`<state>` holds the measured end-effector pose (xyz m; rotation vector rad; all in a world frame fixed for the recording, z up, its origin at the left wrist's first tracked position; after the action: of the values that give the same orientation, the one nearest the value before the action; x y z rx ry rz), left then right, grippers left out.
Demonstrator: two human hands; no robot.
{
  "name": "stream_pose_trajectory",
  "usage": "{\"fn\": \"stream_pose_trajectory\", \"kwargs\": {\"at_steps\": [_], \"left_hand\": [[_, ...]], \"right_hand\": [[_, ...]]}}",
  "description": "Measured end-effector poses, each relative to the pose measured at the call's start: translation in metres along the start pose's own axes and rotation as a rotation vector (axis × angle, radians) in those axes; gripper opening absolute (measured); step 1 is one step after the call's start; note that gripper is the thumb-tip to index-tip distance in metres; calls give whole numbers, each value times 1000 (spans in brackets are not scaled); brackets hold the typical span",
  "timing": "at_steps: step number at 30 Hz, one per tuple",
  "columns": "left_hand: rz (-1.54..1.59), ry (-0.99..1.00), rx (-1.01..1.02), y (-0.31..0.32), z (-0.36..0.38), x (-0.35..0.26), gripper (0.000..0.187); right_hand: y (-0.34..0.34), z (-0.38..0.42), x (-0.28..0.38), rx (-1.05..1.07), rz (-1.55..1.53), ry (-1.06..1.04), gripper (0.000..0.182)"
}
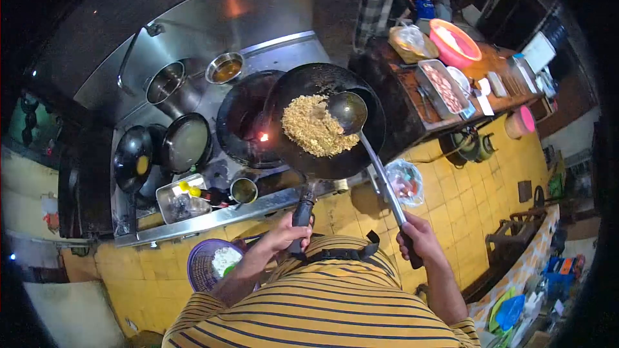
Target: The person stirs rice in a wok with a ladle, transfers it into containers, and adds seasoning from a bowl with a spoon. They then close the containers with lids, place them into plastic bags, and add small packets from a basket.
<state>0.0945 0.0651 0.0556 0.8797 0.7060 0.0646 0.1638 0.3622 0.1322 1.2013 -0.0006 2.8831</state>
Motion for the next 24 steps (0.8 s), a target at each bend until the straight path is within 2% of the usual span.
{"fn": "stream_pose_trajectory", "kwargs": {"at_steps": [2, 3, 4, 7, 8, 10, 11, 13, 15, 16, 19, 24], "left_hand": [[69, -10, -68, -24, 6, -15, 35], [71, -3, -92, -33, 10, -24, 29], [75, -3, -93, -41, 12, -33, 29], [157, 46, -171, -67, 15, -56, 24], [225, 51, -178, -72, 14, -63, 24], [393, 43, -133, -91, 5, -71, 27], [406, 58, -142, -102, 1, -75, 27], [491, 47, -120, -115, -10, -82, 27], [478, 62, -109, -136, -24, -83, 25], [513, 54, -113, -146, -30, -81, 24], [495, 82, -157, -159, -46, -84, 24], [569, 78, -112, -181, -78, -78, 24]], "right_hand": [[26, -15, 9, 35, -61, 10, 41], [38, -24, 20, 31, 107, -102, 40], [46, -30, 25, 33, 111, -100, 40], [70, -48, 32, 86, -56, -9, 38], [73, -52, 36, 78, -60, -6, 38], [90, -58, 45, 235, -280, 45, 38], [92, -62, 41, 201, -283, 95, 38], [103, -73, 41, 214, -264, 56, 35], [114, -82, 43, 363, -323, 15, 26], [117, -84, 48, 414, -319, 0, 24], [114, -97, 63, 390, -210, -35, 19], [109, -136, 79, 474, -78, -117, 17]]}}
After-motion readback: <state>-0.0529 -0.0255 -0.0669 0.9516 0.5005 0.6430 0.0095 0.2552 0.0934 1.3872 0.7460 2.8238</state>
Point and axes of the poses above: each hand's wrist, its own z-axis away from the middle knuckle, its own y-axis out of the palm, x = y × z, the point moved 7 cm from there along -z, towards the middle knuckle, and after that the axes turned 11 degrees about z, right-handed, at the moved point
